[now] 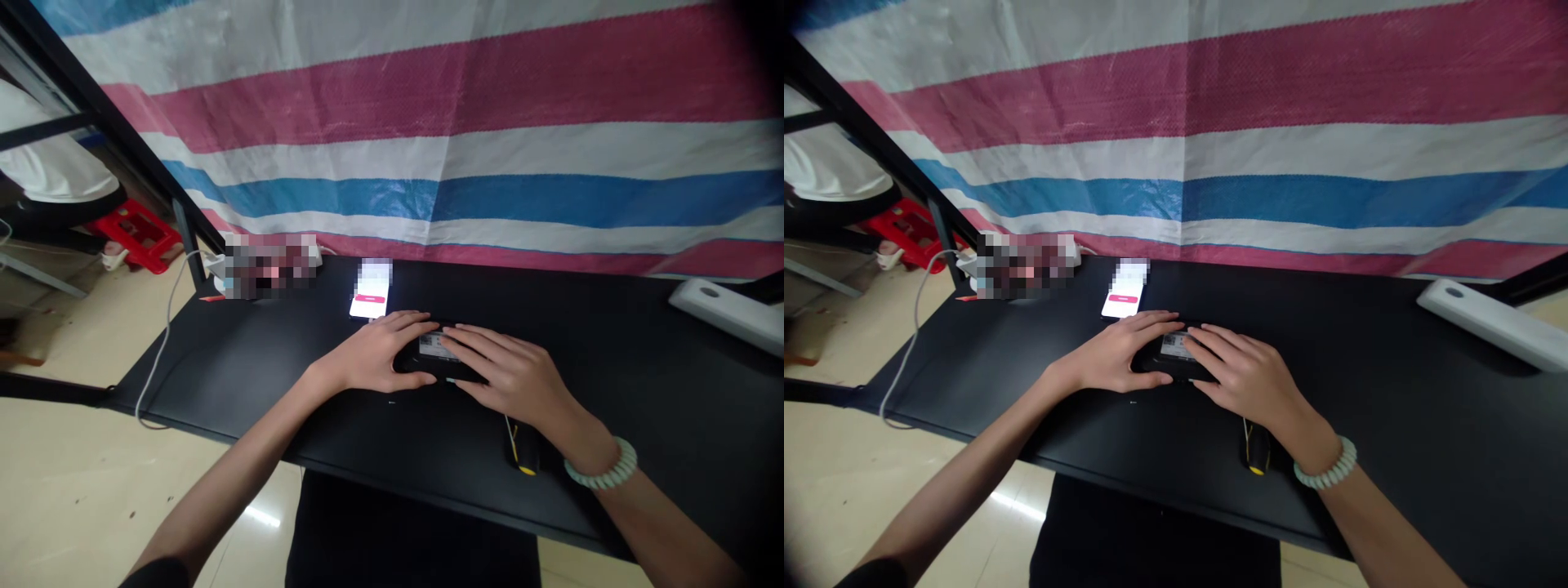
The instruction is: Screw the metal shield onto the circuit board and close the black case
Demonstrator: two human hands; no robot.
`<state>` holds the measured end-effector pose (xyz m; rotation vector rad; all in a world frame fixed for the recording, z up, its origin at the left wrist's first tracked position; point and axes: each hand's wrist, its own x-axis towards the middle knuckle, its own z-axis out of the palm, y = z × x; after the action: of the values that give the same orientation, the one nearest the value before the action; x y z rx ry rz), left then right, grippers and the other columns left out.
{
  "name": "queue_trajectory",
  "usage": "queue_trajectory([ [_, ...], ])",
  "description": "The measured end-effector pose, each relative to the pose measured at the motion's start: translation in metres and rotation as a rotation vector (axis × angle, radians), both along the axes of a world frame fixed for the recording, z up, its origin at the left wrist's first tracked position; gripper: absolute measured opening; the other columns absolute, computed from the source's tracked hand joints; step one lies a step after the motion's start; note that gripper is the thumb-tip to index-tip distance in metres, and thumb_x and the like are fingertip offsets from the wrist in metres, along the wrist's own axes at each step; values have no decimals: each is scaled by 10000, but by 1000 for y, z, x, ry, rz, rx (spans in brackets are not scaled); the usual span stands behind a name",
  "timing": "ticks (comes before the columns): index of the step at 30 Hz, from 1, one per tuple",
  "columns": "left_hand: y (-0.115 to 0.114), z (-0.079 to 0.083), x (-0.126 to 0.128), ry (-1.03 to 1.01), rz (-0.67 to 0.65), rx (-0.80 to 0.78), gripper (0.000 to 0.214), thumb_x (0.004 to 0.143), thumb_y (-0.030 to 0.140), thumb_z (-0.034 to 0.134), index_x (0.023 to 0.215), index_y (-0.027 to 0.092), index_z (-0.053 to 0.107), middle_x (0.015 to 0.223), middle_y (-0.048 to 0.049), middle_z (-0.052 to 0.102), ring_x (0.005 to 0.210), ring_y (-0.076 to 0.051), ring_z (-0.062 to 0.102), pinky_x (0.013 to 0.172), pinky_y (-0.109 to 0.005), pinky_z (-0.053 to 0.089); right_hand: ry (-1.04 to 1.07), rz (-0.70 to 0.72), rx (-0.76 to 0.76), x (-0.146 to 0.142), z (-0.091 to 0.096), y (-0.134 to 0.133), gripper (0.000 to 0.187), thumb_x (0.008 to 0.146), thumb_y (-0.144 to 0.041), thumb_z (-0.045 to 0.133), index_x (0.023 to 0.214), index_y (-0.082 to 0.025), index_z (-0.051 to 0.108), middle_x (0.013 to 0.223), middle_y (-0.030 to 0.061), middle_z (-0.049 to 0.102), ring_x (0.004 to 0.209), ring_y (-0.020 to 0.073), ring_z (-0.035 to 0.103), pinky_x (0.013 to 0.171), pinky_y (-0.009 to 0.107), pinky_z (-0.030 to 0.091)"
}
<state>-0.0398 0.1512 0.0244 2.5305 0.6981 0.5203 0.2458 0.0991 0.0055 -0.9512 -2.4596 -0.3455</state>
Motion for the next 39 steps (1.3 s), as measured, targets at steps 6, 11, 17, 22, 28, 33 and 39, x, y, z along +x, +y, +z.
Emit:
queue_trajectory([
  [6, 0, 1, 0, 7, 14, 13, 775, 1022, 561, 752, 1654, 184, 508, 1709, -224, 532, 1604, -381, 510, 1314, -600, 437, -13, 10, 88, -3, 2, -2, 497, 1025, -200, 695, 1518, -257, 684, 1408, 59, 792, 1224, 262, 805, 943, 386, 695],
  [11, 1, -2, 0, 12, 11, 27, 762, 1025, 526, 757, 1651, 173, 503, 1703, -230, 533, 1601, -383, 511, 1314, -592, 440, 36, 20, 91, -7, 4, -4, 672, 1030, -127, 648, 1670, -288, 521, 1446, 41, 765, 1247, 252, 798, 975, 389, 696],
  [17, 6, -2, -3, -74, 55, 131, 854, 967, 191, 736, 1730, 269, 363, 1726, -177, 505, 1673, -391, 384, 1326, -669, 398, 103, 23, 139, -9, 11, -7, 915, 1003, -60, 642, 1783, -332, 249, 1471, 19, 742, 1256, 249, 793, 977, 385, 703],
  [22, 9, -1, -4, -205, 160, 222, 701, 1023, 183, 669, 1681, 273, 444, 1606, -163, 608, 1547, -365, 541, 1268, -622, 474, 185, 20, 140, -8, 18, -11, 908, 980, -10, 646, 1759, -355, 330, 1488, 3, 729, 1292, 251, 775, 1008, 392, 710],
  [28, 3, -3, -3, -343, 149, 187, 401, 1119, 333, 634, 1511, 247, 656, 1361, -135, 744, 1217, -284, 738, 1057, -442, 604, 325, 66, 66, -5, 19, -10, 890, 961, 39, 623, 1711, -398, 430, 1539, -17, 697, 1385, 273, 721, 1141, 477, 677],
  [33, 0, -5, -2, -486, 208, 315, 319, 1085, 409, 730, 1339, 217, 750, 1105, -80, 739, 1013, -222, 729, 916, -357, 608, 344, 22, 23, 3, 12, -5, 898, 971, 57, 560, 1699, -450, 426, 1594, -46, 656, 1401, 268, 712, 1173, 507, 660],
  [39, -2, -9, -2, -492, 222, 390, 294, 1103, 403, 702, 1330, 224, 755, 1069, -72, 703, 965, -209, 696, 838, -342, 600, 284, -39, 7, 6, 6, -5, 910, 987, 49, 543, 1729, -451, 372, 1602, -43, 658, 1287, 219, 778, 1122, 425, 679],
])
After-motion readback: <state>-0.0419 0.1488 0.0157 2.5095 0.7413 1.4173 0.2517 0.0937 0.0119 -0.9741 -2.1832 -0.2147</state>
